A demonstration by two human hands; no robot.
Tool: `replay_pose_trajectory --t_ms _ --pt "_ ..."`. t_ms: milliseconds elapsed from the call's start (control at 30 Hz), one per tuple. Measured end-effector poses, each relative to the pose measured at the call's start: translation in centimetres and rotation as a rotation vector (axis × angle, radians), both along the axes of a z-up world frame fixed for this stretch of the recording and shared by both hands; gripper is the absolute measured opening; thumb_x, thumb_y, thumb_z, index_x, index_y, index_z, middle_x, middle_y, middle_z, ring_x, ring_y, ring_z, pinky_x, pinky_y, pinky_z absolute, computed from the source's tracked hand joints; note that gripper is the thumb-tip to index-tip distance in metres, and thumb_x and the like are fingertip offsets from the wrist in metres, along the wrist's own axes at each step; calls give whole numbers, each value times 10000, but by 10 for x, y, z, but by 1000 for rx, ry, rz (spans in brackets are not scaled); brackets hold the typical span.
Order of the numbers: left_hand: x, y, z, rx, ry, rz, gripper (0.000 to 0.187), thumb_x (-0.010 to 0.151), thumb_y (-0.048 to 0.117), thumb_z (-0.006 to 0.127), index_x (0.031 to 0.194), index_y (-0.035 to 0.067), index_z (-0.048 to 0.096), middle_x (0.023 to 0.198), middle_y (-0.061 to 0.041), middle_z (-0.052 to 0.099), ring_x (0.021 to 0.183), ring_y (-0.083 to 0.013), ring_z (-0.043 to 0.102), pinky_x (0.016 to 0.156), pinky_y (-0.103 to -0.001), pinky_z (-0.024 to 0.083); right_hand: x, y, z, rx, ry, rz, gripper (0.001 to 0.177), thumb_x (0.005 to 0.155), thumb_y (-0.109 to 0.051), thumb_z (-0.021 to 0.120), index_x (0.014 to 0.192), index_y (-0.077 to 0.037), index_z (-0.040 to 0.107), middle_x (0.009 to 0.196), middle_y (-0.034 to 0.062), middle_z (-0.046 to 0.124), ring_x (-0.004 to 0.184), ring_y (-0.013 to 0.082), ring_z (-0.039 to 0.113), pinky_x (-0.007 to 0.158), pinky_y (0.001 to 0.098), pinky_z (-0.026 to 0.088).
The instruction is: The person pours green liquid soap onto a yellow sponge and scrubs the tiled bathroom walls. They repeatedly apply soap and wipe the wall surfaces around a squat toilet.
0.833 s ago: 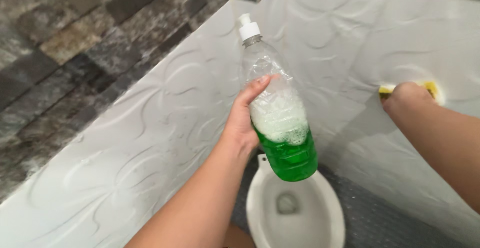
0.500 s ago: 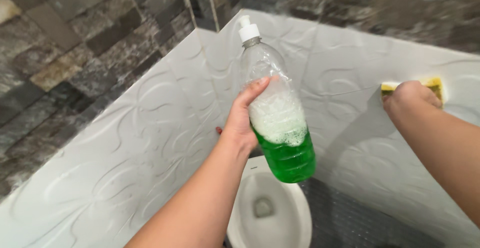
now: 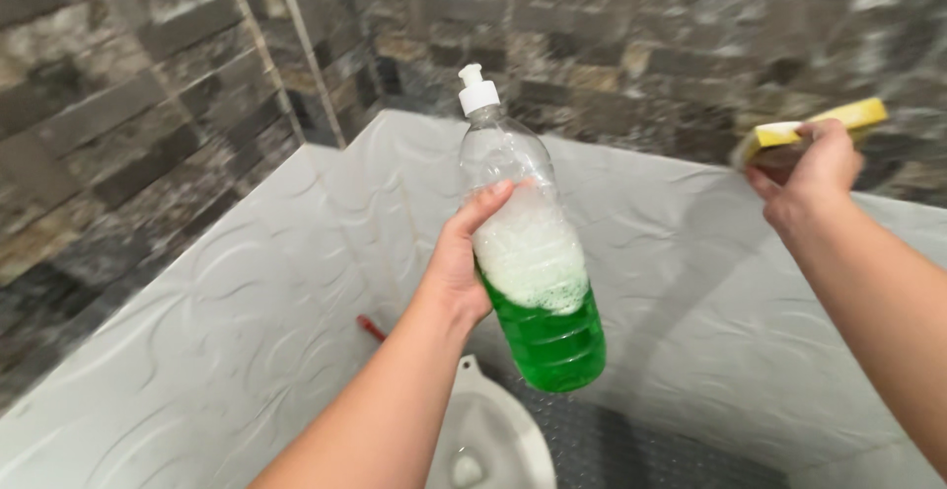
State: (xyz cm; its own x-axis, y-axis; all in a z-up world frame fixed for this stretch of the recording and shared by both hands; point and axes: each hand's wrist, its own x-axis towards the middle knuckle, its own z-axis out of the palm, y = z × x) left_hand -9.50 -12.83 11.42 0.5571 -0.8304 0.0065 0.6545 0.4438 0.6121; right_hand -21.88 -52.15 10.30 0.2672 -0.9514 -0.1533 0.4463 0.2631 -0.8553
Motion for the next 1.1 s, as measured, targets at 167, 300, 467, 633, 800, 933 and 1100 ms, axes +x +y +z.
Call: replay_pose_trajectory --t_ms 167,300,467,633,800,933,1100 --pt "-14 -26 17 30 -42 -132 441 831 320 768 1177 64 672 1080 -121 732 1001 -291 718 916 -486 589 -51 51 38 18 -359 565 633 857 -293 461 1433 -45 545 1442 191 620 1302 383 592 1067 555 484" --pt "-25 -39 25 -17 -91 -265 479 836 340 777 1206 58 662 1115 -136 733 1032 -292 721 950 -472 585 -60 104 61 -11 -230 662 582 894 -273 384 1396 -37 559 1430 196 628 1297 349 594 1050 532 460" --pt "-38 -44 30 -3 -134 -267 525 822 358 785 1231 63 641 1118 -134 724 1025 -281 718 934 -460 594 -47 147 68 -89 25 707 463 930 -268 361 1267 -35 576 1310 147 654 1196 308 632 1016 552 488" --pt "-49 -48 37 -39 -186 -234 553 831 321 782 1270 23 627 1125 -160 715 1014 -279 720 896 -441 611 -27 186 54 -360 109 803 428 1012 -295 522 1290 13 628 1239 162 662 1100 276 625 976 465 511" --pt "-51 -42 49 -35 -216 46 552 767 258 818 1220 13 620 1089 -162 715 952 -287 731 822 -447 624 -39 212 54 -421 240 661 525 969 -383 547 1423 -119 568 1278 72 635 1062 225 588 848 417 479" --pt "-54 -45 63 81 -365 343 557 672 267 878 1122 23 656 1057 -152 725 894 -252 740 773 -386 623 -50 237 45 -672 244 766 717 845 -337 732 1471 -124 457 1330 71 649 1201 224 632 968 397 481" --pt "-67 -53 74 265 -695 622 550 635 321 926 1007 -9 690 1066 -120 698 899 -201 724 745 -336 602 -36 249 43 -564 76 678 854 742 -330 816 1464 -104 418 1322 88 629 1217 220 628 1000 407 516"
